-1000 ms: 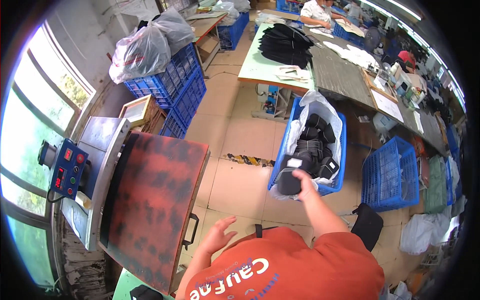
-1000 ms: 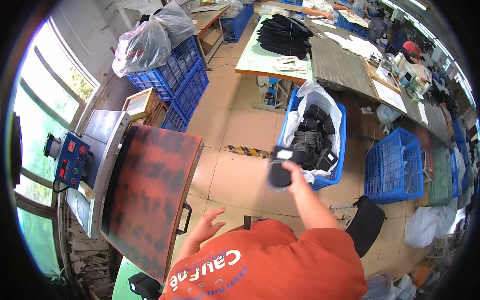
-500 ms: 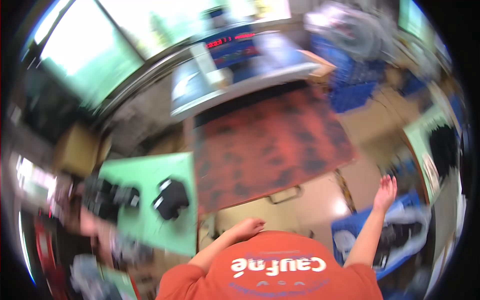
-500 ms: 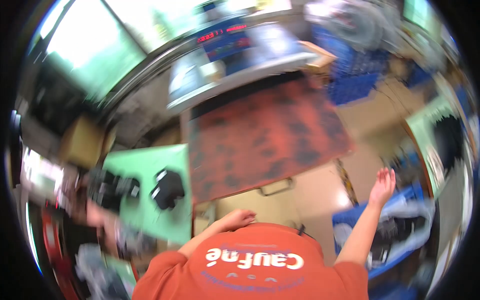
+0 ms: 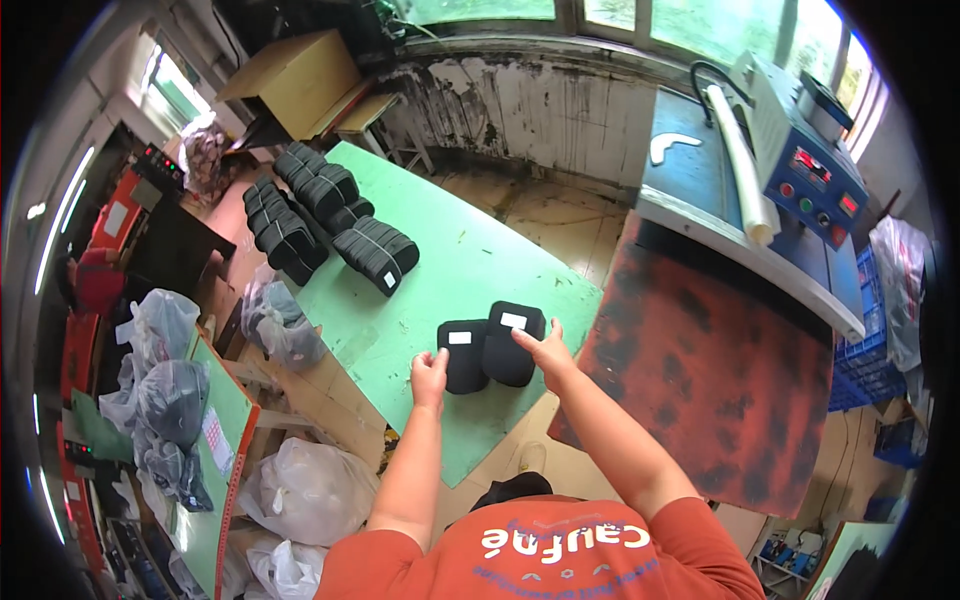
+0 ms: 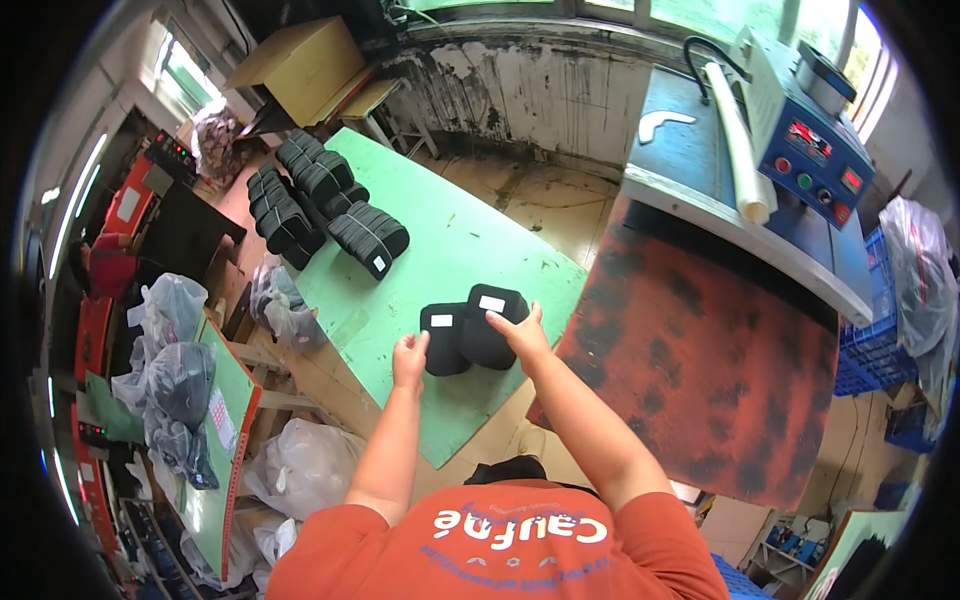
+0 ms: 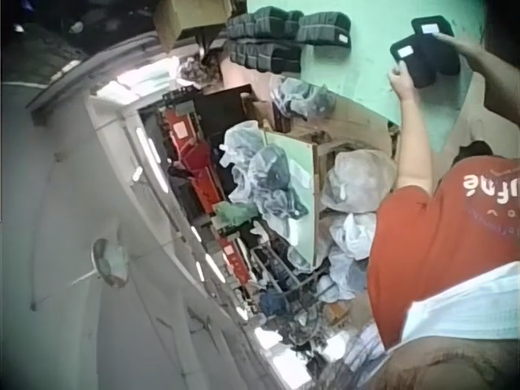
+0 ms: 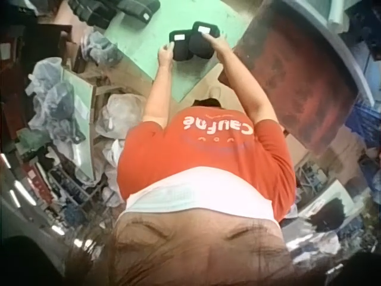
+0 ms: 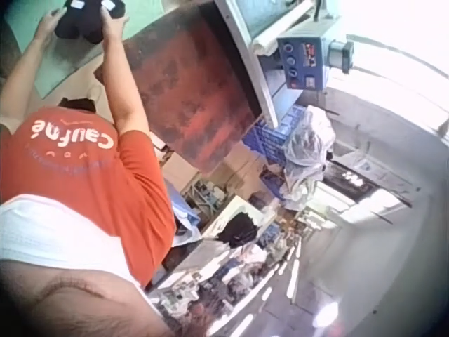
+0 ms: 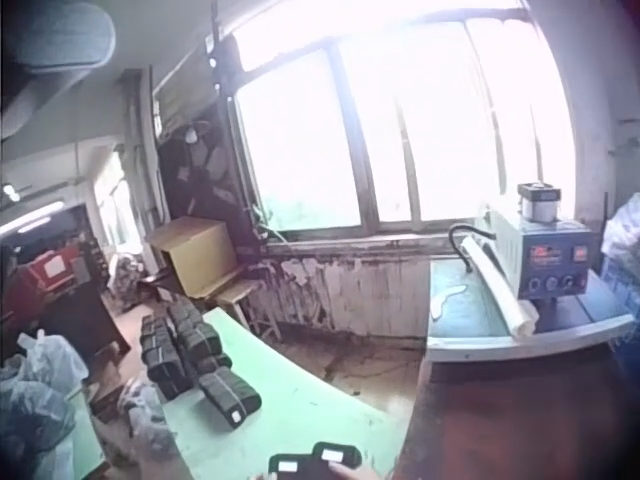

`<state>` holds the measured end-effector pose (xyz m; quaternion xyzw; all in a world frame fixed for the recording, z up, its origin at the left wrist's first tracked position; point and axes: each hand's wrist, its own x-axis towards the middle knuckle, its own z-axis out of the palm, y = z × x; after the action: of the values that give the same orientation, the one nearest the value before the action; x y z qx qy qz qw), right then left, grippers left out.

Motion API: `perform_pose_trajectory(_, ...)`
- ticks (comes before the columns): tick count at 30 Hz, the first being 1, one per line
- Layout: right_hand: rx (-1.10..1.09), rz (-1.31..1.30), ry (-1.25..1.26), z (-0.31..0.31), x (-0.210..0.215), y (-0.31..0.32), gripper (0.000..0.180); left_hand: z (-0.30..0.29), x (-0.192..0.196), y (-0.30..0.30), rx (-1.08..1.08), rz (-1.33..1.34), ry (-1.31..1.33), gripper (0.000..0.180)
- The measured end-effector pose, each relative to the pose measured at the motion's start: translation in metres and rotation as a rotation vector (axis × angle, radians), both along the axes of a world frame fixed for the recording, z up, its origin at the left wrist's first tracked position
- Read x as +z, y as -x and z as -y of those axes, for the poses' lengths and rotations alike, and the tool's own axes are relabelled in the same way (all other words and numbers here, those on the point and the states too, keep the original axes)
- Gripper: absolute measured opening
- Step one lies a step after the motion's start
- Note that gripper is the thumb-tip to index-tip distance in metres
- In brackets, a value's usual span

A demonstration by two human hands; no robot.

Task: Heat-pressing labels onto shoe components.

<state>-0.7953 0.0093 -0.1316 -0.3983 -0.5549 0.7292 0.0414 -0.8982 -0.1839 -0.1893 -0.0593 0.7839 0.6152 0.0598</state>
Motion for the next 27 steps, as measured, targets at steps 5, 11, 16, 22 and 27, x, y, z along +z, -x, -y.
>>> perform_pose_trajectory(5,0.001,-0.005,-0.081,-0.002,-0.051,0.024,0.113,-0.016,0.014,-0.01,-0.291,0.316,-0.08,0.033)
perform_pose_trajectory(11,-0.044,-0.243,-0.075,0.003,-0.021,0.013,0.107,-0.012,0.008,0.002,-0.332,0.315,-0.173,0.033)
perform_pose_trajectory(16,-0.205,-0.43,0.293,-0.039,0.081,-0.069,0.081,-0.002,0.001,0.002,-0.298,-0.035,0.416,0.054)
perform_pose_trajectory(22,-0.375,-0.192,0.182,-0.092,0.066,-0.177,0.051,-0.094,0.087,-0.048,-0.643,-0.268,0.011,0.036)
perform_pose_trajectory(27,-0.478,-0.407,0.212,-0.081,0.052,-0.188,0.04,-0.197,0.106,-0.144,-1.356,0.075,-0.03,0.072)
